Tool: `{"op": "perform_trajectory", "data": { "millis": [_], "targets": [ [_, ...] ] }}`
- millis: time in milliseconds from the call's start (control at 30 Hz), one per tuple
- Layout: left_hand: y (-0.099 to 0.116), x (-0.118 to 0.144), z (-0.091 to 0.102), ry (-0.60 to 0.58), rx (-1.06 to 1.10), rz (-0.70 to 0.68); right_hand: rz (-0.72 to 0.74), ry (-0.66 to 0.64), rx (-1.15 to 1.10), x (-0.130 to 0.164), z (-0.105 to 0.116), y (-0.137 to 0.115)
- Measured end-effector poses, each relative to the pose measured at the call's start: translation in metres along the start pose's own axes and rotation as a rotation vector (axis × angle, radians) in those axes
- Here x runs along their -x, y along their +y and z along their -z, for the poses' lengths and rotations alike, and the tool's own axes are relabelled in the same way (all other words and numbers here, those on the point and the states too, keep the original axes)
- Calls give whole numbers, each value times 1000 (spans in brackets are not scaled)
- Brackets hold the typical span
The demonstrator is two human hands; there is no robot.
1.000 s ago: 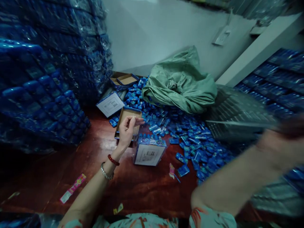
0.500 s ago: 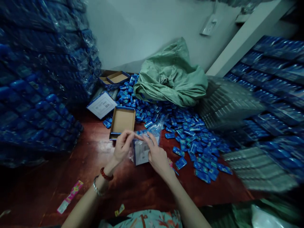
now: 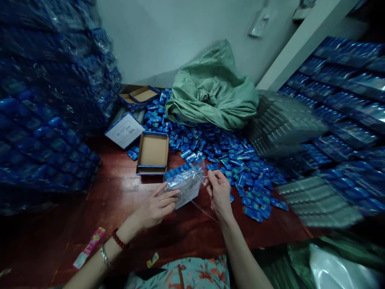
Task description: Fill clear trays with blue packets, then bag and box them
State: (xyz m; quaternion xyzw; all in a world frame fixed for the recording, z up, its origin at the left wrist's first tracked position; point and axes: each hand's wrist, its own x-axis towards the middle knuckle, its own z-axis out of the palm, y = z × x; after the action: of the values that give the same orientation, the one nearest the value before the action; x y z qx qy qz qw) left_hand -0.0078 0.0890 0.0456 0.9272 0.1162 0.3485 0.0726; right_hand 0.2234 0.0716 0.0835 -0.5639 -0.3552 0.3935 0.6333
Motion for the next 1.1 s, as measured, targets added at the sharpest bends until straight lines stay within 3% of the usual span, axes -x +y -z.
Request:
{"op": "perform_trajectory", "data": {
  "millis": [67, 200, 333, 500, 600, 700, 767, 800, 867, 967, 1100],
  "targets": [
    [-2, 13, 2, -9, -61, 1, 60, 110, 117, -2, 7, 19],
    [-13, 33, -5, 173, -90, 78, 206, 261, 206, -9, 8, 66],
    [-22, 35, -15, 129, -53, 202, 112, 132, -16, -29, -10, 87],
    [-20, 30, -20, 192, -11, 239, 94, 74, -52, -47, -24, 85],
    [-16, 20, -30, 410, 60, 390, 75, 33, -68, -42, -26, 84],
    [-16, -2, -42, 822, 190, 699, 46, -34, -97, -25, -28, 88],
    [-20, -17, -47, 970, 344, 910, 56, -12, -103, -13, -30, 92],
    [-23, -23, -47, 955, 449, 991, 64, 18, -99, -9, -30, 93],
    [-30, -30, -45, 817, 701, 1085, 73, 65, -86, -3, -32, 93],
    [-37, -32, -38, 638, 992, 1109, 115, 61, -68, -4, -36, 85],
    [-42, -31, -24, 714, 953, 1060, 309, 45, -10, -11, -42, 65]
  ]
}}
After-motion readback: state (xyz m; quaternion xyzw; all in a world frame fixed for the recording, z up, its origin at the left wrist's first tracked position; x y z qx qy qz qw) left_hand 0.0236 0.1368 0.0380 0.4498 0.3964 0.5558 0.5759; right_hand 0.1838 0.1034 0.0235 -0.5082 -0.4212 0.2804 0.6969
